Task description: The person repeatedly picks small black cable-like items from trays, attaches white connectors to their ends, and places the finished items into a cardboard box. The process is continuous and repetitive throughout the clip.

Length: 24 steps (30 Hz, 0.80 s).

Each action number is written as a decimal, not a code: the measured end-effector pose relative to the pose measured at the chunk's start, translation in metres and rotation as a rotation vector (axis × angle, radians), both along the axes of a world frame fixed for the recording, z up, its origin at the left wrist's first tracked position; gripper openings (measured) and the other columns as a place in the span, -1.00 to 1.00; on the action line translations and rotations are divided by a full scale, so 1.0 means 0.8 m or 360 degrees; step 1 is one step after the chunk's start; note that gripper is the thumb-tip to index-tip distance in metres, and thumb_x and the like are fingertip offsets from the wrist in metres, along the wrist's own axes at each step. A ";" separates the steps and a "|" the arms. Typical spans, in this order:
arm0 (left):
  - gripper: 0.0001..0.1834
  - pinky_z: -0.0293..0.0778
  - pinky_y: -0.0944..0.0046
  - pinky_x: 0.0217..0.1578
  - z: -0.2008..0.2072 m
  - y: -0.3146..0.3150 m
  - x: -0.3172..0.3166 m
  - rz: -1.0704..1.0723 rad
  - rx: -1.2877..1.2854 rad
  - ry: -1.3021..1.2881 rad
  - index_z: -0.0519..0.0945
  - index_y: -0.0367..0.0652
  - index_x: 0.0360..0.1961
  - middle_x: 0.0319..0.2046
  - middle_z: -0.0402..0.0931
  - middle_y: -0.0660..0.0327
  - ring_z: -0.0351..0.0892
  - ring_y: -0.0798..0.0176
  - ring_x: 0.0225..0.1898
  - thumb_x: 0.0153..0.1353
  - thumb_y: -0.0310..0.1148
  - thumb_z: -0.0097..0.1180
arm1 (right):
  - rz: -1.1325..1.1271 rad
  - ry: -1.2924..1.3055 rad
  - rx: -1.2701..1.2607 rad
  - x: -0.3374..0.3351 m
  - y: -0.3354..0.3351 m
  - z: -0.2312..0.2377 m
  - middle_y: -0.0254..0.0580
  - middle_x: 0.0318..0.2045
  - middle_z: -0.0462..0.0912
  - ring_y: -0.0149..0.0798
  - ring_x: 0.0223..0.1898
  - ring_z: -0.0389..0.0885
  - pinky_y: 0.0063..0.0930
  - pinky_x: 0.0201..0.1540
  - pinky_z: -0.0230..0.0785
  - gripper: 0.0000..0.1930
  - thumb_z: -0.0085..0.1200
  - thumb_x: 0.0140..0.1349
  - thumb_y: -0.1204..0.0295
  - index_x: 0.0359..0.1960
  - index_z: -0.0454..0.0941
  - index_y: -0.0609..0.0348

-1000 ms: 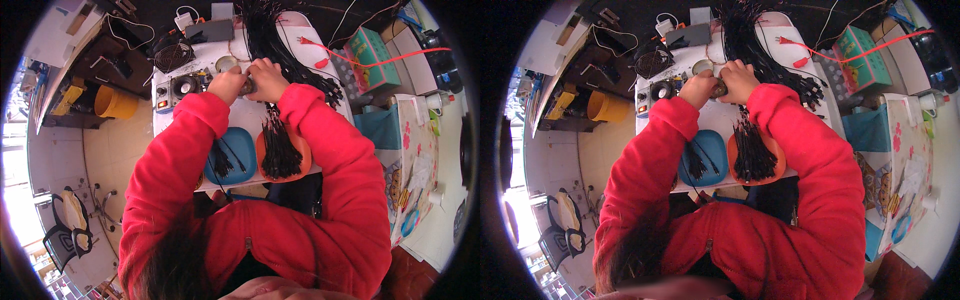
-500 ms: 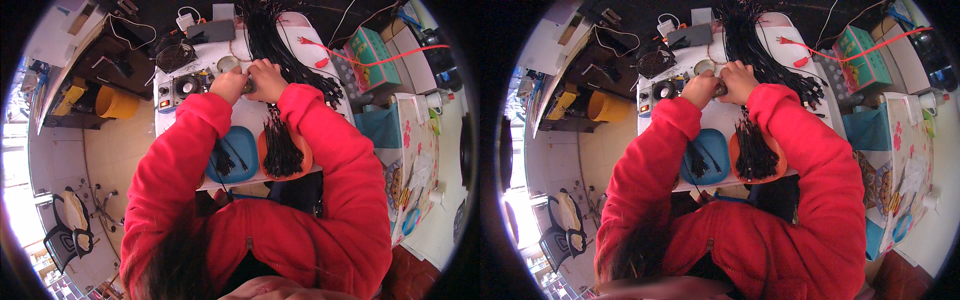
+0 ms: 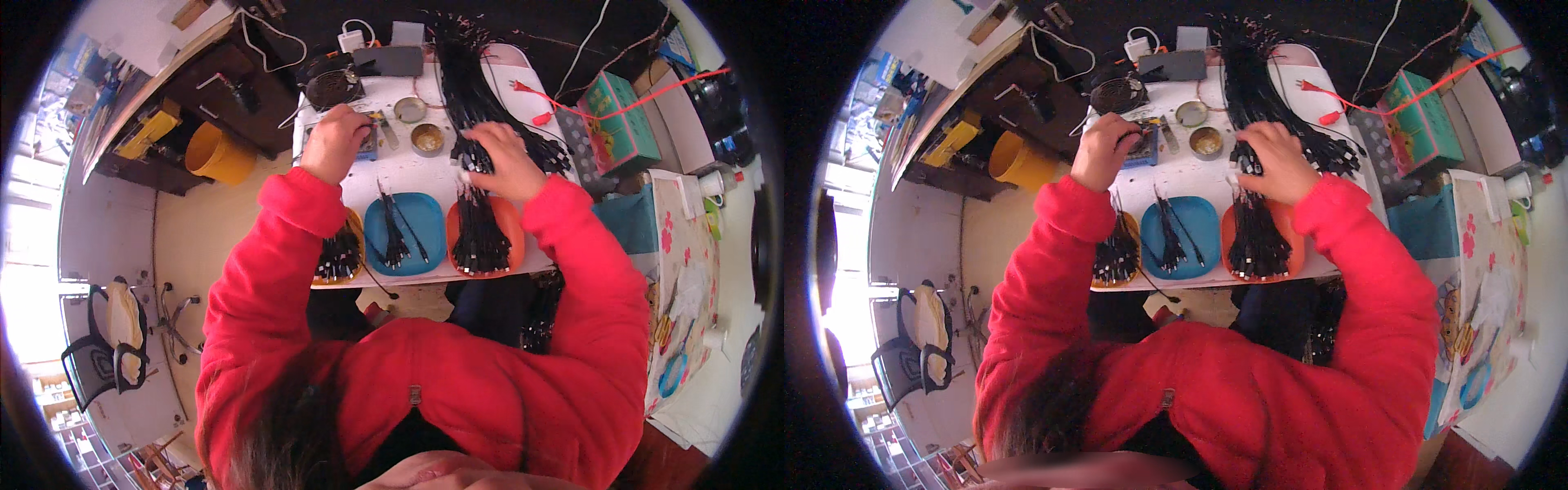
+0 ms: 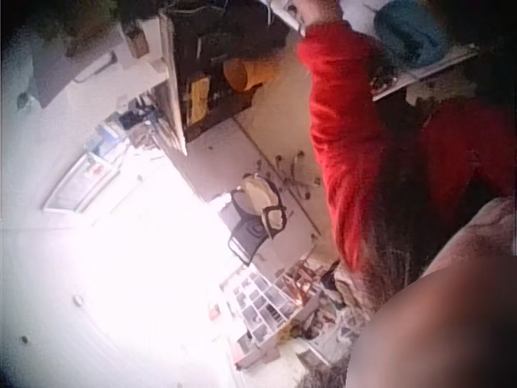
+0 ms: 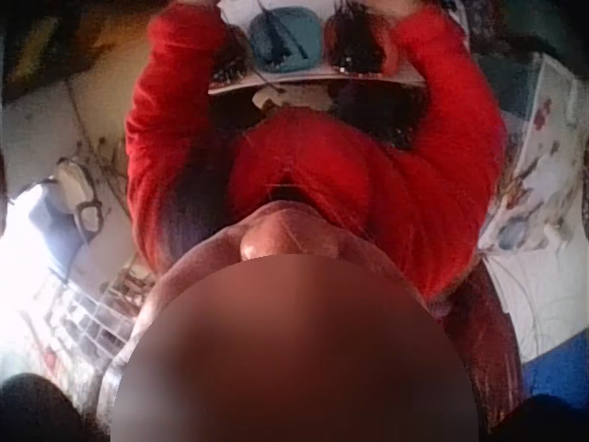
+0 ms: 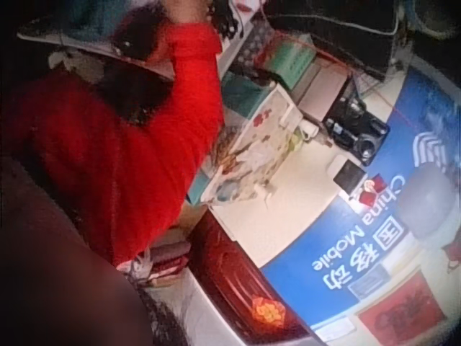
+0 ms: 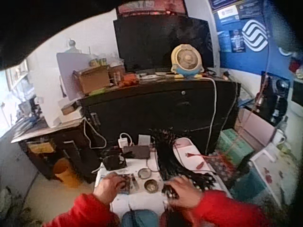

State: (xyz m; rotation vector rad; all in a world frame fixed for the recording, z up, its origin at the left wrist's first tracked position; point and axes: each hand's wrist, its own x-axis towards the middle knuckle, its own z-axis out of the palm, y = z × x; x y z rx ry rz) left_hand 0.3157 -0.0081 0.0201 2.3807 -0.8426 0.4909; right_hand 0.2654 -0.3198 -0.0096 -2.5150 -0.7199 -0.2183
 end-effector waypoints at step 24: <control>-0.93 0.48 0.04 -0.23 -0.069 0.055 0.081 0.0261 0.0821 0.0210 0.61 -0.19 -0.44 -0.34 0.50 0.02 0.57 -0.09 -0.26 0.05 -0.48 0.10 | 0.0337 0.0256 0.0153 -0.098 -0.011 0.035 0.00 0.05 0.36 0.08 0.10 0.30 -0.13 0.20 0.15 -0.37 0.25 -0.05 0.37 0.11 0.33 0.21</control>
